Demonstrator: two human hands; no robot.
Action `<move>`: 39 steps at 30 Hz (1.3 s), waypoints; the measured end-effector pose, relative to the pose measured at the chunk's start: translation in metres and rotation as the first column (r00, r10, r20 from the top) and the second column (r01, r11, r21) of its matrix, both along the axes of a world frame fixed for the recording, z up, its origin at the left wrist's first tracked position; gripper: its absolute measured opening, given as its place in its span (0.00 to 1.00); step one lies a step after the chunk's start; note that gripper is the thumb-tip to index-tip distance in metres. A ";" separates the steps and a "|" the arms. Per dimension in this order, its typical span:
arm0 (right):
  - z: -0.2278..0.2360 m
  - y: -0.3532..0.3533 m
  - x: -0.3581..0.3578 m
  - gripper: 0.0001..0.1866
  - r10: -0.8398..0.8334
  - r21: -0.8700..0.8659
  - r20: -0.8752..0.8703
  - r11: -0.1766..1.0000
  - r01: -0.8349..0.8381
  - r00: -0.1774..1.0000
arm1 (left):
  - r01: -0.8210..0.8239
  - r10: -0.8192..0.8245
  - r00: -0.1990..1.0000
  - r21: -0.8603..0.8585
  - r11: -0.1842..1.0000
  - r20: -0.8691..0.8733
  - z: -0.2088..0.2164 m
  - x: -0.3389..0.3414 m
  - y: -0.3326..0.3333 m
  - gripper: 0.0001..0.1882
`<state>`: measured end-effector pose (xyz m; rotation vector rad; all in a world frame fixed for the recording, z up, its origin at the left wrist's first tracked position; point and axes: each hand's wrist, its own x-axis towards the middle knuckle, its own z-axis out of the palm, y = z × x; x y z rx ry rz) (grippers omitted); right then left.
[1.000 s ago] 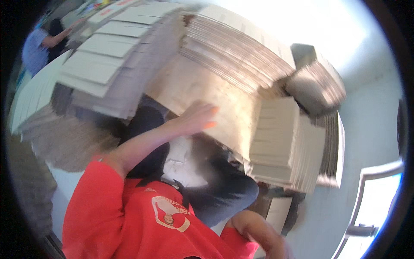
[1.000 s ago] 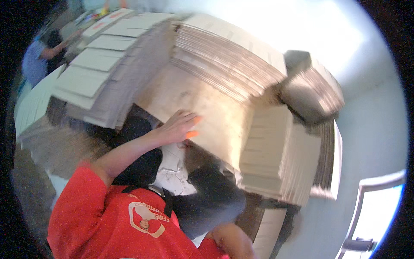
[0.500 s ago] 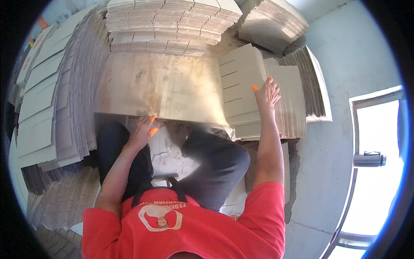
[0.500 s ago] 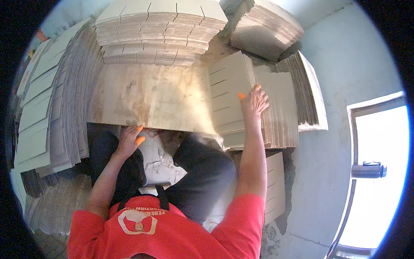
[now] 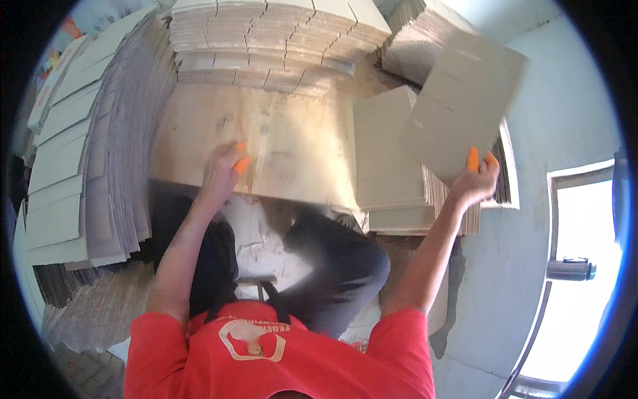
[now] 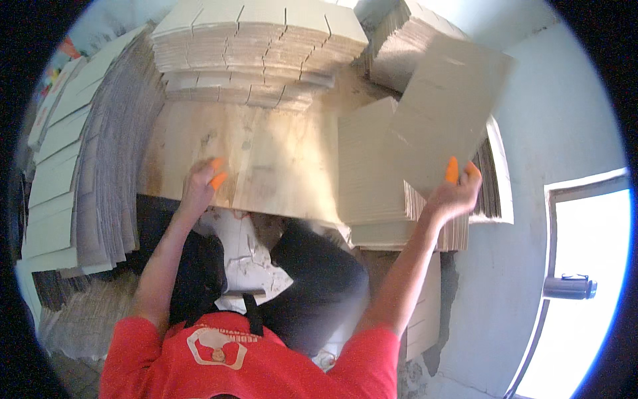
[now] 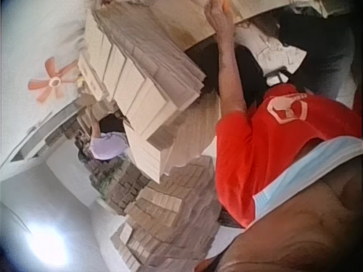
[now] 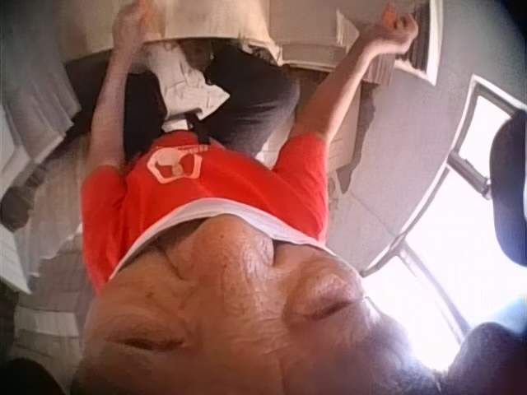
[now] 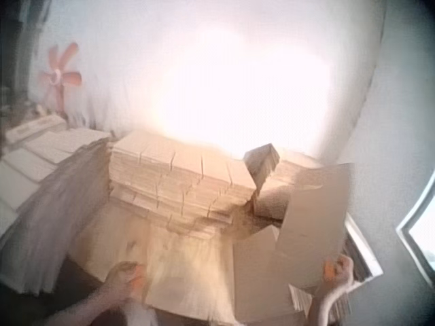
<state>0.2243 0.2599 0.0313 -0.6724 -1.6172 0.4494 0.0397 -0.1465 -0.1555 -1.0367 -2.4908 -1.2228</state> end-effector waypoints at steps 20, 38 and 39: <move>-0.036 -0.053 -0.055 0.02 0.454 -0.403 -0.364 0.710 -0.577 0.813 | -0.186 -0.263 0.565 -0.431 0.883 -0.782 0.189 -0.208 0.212 0.05; -0.041 -0.075 -0.063 0.02 0.399 -0.408 -0.435 0.712 -0.571 0.808 | -0.248 -0.478 0.378 -0.584 0.773 -0.793 0.178 -0.158 0.199 0.13; -0.040 -0.077 -0.062 0.02 0.392 -0.442 -0.412 0.703 -0.557 0.822 | -0.235 -0.481 0.346 -0.570 0.787 -0.806 0.174 -0.155 0.196 0.12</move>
